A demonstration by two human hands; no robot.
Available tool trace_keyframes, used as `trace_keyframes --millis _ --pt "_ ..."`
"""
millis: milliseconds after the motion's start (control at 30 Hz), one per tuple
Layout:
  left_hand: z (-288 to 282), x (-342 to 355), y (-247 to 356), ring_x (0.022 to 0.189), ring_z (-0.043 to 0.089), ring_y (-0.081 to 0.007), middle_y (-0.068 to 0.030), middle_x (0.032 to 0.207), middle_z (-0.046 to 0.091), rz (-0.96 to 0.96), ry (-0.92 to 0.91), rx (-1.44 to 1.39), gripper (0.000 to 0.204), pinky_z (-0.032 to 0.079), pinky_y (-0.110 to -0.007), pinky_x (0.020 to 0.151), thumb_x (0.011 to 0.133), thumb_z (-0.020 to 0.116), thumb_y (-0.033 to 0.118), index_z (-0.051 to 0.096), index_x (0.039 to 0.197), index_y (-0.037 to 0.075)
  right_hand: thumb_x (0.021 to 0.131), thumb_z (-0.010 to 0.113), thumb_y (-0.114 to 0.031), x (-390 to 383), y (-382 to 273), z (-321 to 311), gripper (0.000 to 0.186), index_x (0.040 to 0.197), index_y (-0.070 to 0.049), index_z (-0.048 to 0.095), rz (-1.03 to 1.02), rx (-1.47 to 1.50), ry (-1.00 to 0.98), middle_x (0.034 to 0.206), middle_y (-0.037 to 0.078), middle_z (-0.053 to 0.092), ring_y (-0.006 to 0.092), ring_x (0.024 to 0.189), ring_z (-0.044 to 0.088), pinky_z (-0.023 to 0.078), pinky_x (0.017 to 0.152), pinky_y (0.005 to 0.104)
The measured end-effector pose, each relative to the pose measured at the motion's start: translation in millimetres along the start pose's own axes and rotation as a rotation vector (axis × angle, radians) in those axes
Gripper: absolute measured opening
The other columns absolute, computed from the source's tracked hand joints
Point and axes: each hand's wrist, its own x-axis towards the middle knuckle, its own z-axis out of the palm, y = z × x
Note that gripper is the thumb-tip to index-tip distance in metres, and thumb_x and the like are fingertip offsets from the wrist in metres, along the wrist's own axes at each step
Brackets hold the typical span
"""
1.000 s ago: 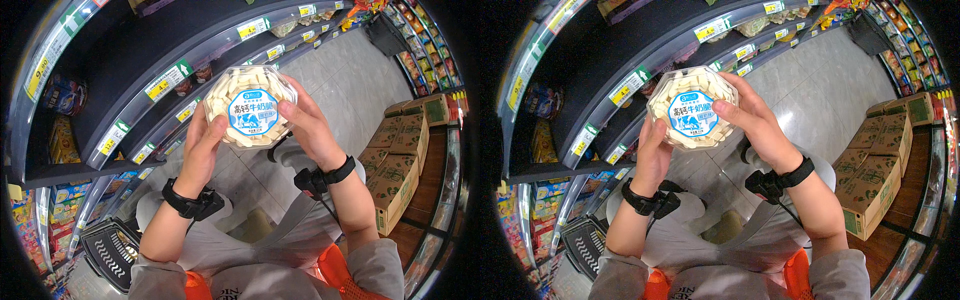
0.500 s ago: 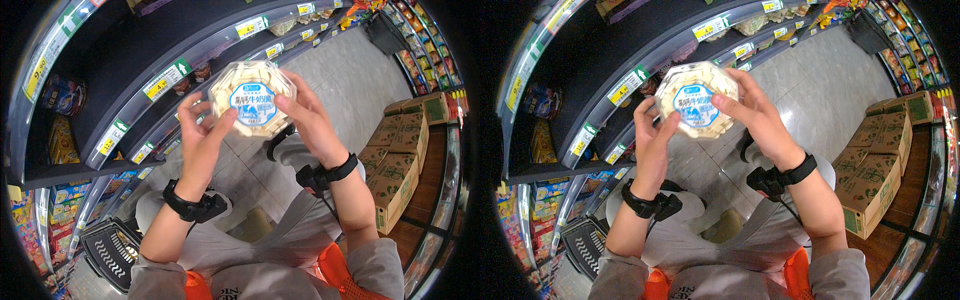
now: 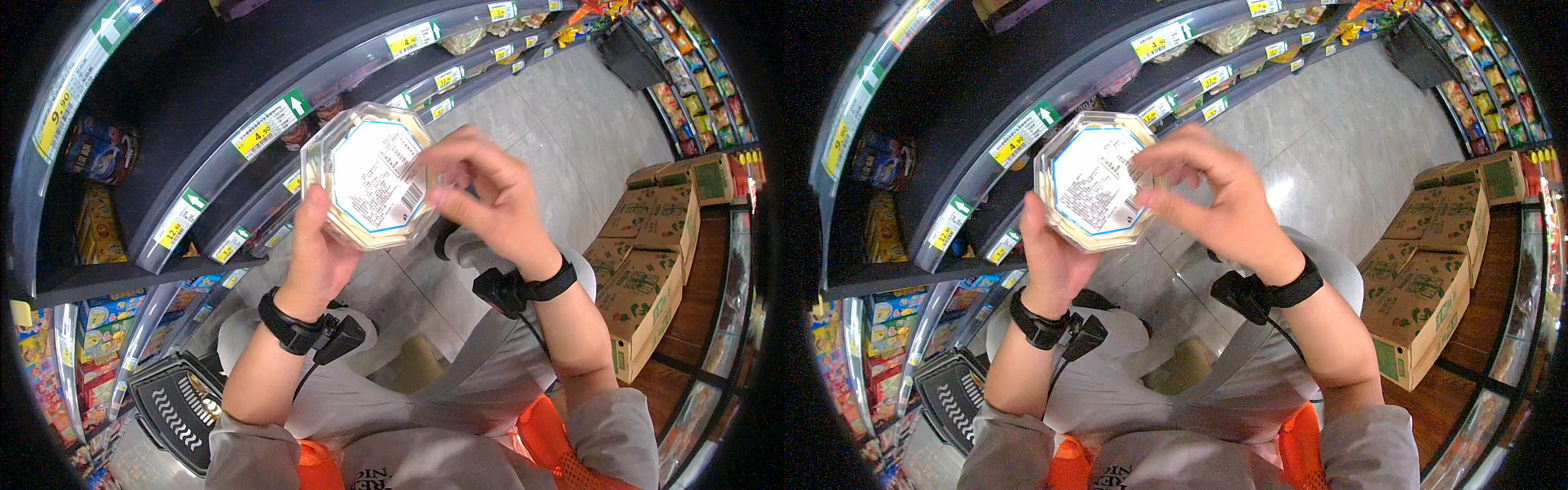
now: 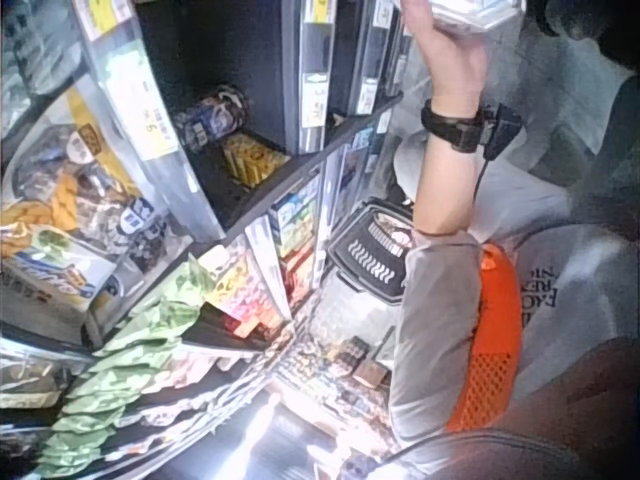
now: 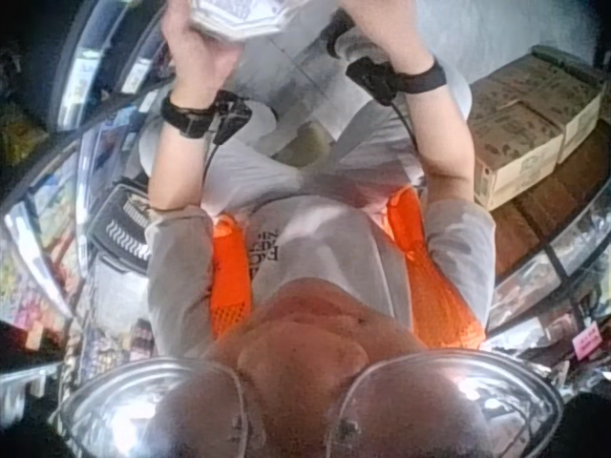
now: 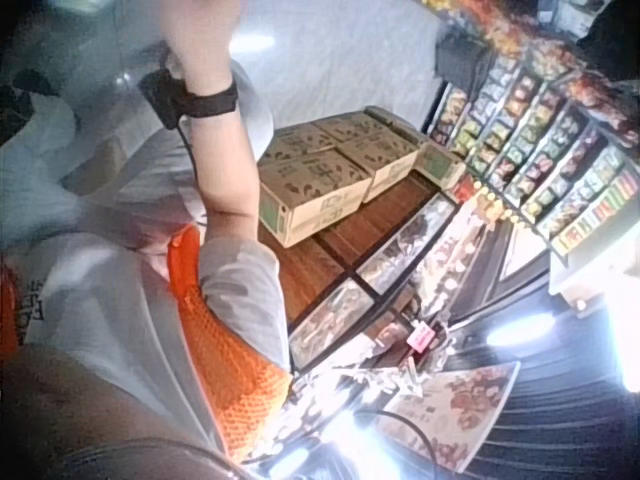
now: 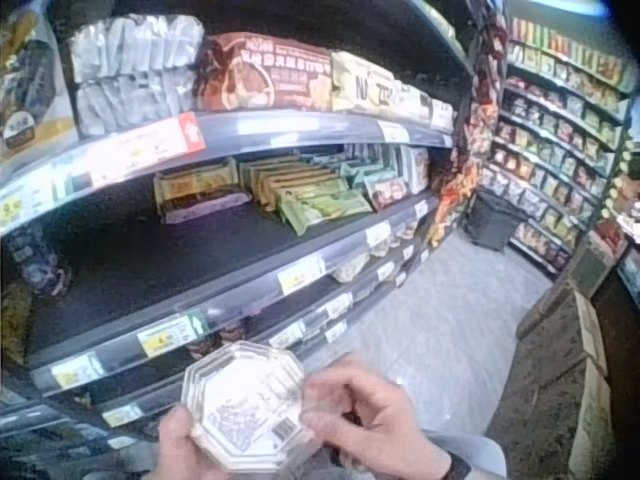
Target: The person picks up and examines several packaged snacks from a shelf, including cookies, a cylinder of butter rolls, and a container of dried meat, placing each into a shopping basket after looking at the packaging.
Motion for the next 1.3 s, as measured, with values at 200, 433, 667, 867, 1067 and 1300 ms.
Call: trace_keyframes --millis 200,433,667,867,1067,1300 --pt "-8 -2 -3 0.124 0.050 -0.0290 -0.0149 0.140 0.047 0.018 -0.102 -0.088 0.086 0.040 -0.042 0.104 0.087 0.041 0.069 0.035 0.142 0.003 0.091 0.065 -0.021 2 -8 9 0.053 0.135 -0.001 0.043 0.226 0.567 0.178 0.116 0.006 0.057 0.0112 0.104 0.054 0.042 0.093 0.0278" --pt "1 1 -2 0.128 0.046 -0.0283 -0.0143 0.144 0.042 -0.034 -0.008 0.028 0.097 0.038 -0.042 0.106 0.083 0.030 0.080 0.033 0.144 0.004 0.089 0.063 -0.012 3 -11 10 0.046 0.129 0.001 0.045 0.272 0.554 0.181 0.118 0.008 0.059 0.0126 0.110 0.054 0.042 0.095 0.0277" --pt "8 2 3 0.123 0.049 -0.0232 -0.0151 0.133 0.048 0.007 0.045 -0.036 0.062 0.042 -0.037 0.102 0.085 0.058 0.005 0.030 0.141 0.001 0.086 0.065 -0.008 4 -10 12 0.043 0.124 0.000 0.046 0.344 0.573 0.224 0.117 0.008 0.060 0.0124 0.107 0.055 0.043 0.092 0.0272" --pt "6 2 2 0.120 0.051 -0.0223 -0.0145 0.130 0.049 0.076 0.028 0.056 0.062 0.042 -0.036 0.102 0.085 0.058 0.007 0.031 0.140 0.001 0.086 0.065 -0.008 3 -10 14 0.043 0.124 0.001 0.046 0.328 0.512 0.224 0.117 0.008 0.061 0.0117 0.106 0.056 0.044 0.091 0.0270" --pt "6 2 3 0.121 0.051 -0.0217 -0.0143 0.131 0.050 0.064 0.007 0.068 0.061 0.042 -0.036 0.101 0.085 0.058 0.007 0.031 0.140 0.001 0.086 0.064 -0.006 3 -10 14 0.042 0.123 0.000 0.046 0.340 0.498 0.218 0.116 0.007 0.061 0.0113 0.105 0.057 0.045 0.090 0.0266" --pt "8 2 2 0.121 0.051 -0.0219 -0.0150 0.132 0.049 0.055 0.014 0.085 0.063 0.041 -0.035 0.102 0.085 0.059 0.008 0.030 0.141 0.001 0.086 0.069 -0.009 4 -13 17 0.048 0.126 0.000 0.045 0.366 0.541 0.235 0.116 0.008 0.060 0.0117 0.105 0.056 0.045 0.091 0.0267"
